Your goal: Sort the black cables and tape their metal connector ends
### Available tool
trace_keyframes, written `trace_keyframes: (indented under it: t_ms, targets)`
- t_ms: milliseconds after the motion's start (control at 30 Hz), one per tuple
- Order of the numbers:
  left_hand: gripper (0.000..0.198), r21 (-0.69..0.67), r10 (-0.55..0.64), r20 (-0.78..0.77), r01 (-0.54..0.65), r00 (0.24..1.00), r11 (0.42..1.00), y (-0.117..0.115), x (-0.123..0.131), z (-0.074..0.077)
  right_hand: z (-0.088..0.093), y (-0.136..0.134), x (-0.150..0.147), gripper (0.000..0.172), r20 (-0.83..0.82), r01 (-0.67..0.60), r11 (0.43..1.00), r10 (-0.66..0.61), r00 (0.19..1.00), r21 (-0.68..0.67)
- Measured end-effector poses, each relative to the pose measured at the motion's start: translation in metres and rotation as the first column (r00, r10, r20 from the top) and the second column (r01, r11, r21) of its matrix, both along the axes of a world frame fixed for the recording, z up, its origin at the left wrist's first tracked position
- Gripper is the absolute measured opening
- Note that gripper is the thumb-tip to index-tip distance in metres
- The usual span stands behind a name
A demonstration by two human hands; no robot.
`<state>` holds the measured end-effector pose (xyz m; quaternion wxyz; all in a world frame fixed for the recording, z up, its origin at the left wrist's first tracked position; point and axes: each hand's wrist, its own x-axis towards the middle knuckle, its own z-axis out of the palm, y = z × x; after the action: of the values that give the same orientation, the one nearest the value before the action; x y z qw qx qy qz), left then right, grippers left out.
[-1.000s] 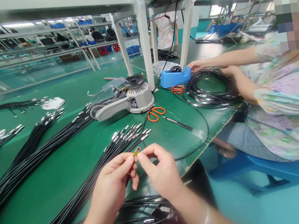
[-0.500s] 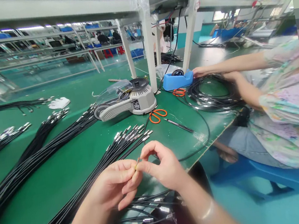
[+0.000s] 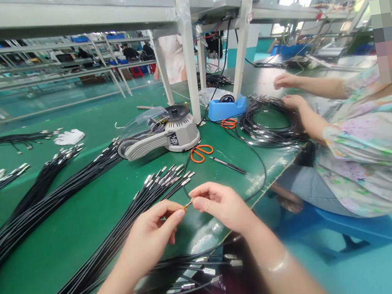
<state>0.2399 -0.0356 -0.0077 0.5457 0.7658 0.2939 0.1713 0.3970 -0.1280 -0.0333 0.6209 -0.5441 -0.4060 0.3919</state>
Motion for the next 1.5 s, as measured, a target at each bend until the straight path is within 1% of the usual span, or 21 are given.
trace_keyframes:
  t_ms: [67,100,167,233,333,400,467,533,600,733,867,933,1067,1133,1233,1400,1500]
  targets:
    - [0.02,0.194,-0.008,-0.017,0.011,1.0,0.981,-0.003,0.002,-0.003,0.0,-0.004,0.002,0.019,0.043,-0.001,1.0,0.003,0.999,-0.03]
    - [0.021,0.255,-0.02,-0.029,0.027,0.999,0.967,-0.003,0.002,-0.004,0.001,-0.005,0.003,0.018,0.074,0.005,0.999,-0.002,0.997,-0.043]
    - [0.022,0.314,-0.032,-0.082,0.057,0.996,0.948,-0.001,-0.001,-0.003,0.0,-0.007,0.003,0.018,0.115,0.03,0.997,-0.021,0.993,-0.074]
    - [0.027,0.329,-0.024,-0.162,0.077,0.987,0.941,0.004,-0.008,0.0,-0.003,-0.007,0.002,0.019,0.118,0.063,0.993,-0.051,0.992,-0.104]
    - [0.028,0.297,-0.019,-0.262,0.1,0.965,0.95,0.008,-0.021,0.004,-0.007,-0.007,0.001,0.021,0.097,0.084,0.987,-0.071,0.993,-0.138]
    - [0.027,0.236,-0.036,-0.281,0.105,0.959,0.966,0.007,-0.025,0.003,-0.01,-0.006,0.002,0.021,0.072,0.077,0.986,-0.067,0.995,-0.145]
    - [0.024,0.176,-0.026,-0.274,0.077,0.961,0.981,0.004,-0.025,0.001,-0.011,-0.007,0.003,0.021,0.054,0.062,0.988,-0.054,0.997,-0.142]
    - [0.022,0.144,0.009,-0.256,0.029,0.967,0.989,0.0,-0.021,-0.001,-0.011,-0.01,0.005,0.021,0.051,0.036,0.989,-0.029,0.998,-0.143]
    - [0.022,0.129,0.015,-0.232,0.015,0.973,0.992,-0.004,-0.014,-0.001,-0.011,-0.013,0.007,0.022,0.052,0.01,0.989,-0.003,0.999,-0.147]
    - [0.023,0.134,-0.056,-0.192,0.083,0.98,0.988,-0.01,0.0,0.003,-0.01,-0.02,0.009,0.024,0.03,0.005,0.988,-0.001,1.0,-0.153]
    - [0.024,0.127,-0.096,-0.207,0.124,0.973,0.984,-0.012,0.008,0.006,-0.01,-0.026,0.008,0.023,0.045,0.022,0.987,-0.015,0.999,-0.162]
    - [0.024,0.078,-0.117,-0.226,0.138,0.967,0.987,-0.012,0.01,0.004,-0.01,-0.028,0.007,0.022,0.066,0.033,0.987,-0.023,0.998,-0.157]
    - [0.026,-0.101,-0.159,-0.186,0.142,0.97,0.985,-0.011,0.013,0.001,-0.011,-0.03,0.003,0.021,0.097,0.059,0.989,-0.046,0.994,-0.133]
    - [0.026,-0.133,-0.169,-0.171,0.147,0.971,0.98,-0.011,0.015,0.0,-0.011,-0.031,0.001,0.02,0.104,0.074,0.99,-0.062,0.993,-0.121]
    - [0.025,-0.076,-0.189,-0.186,0.177,0.964,0.981,-0.012,0.017,0.001,-0.009,-0.035,0.002,0.02,0.111,0.083,0.986,-0.067,0.992,-0.142]
    - [0.026,0.053,-0.2,-0.21,0.216,0.957,0.975,-0.017,0.016,0.003,-0.002,-0.044,0.009,0.022,0.043,-0.015,0.977,0.025,0.999,-0.212]
    - [0.027,0.092,-0.211,-0.212,0.234,0.954,0.968,-0.022,0.012,0.003,-0.001,-0.049,0.008,0.02,0.053,-0.017,0.966,0.032,0.998,-0.258]
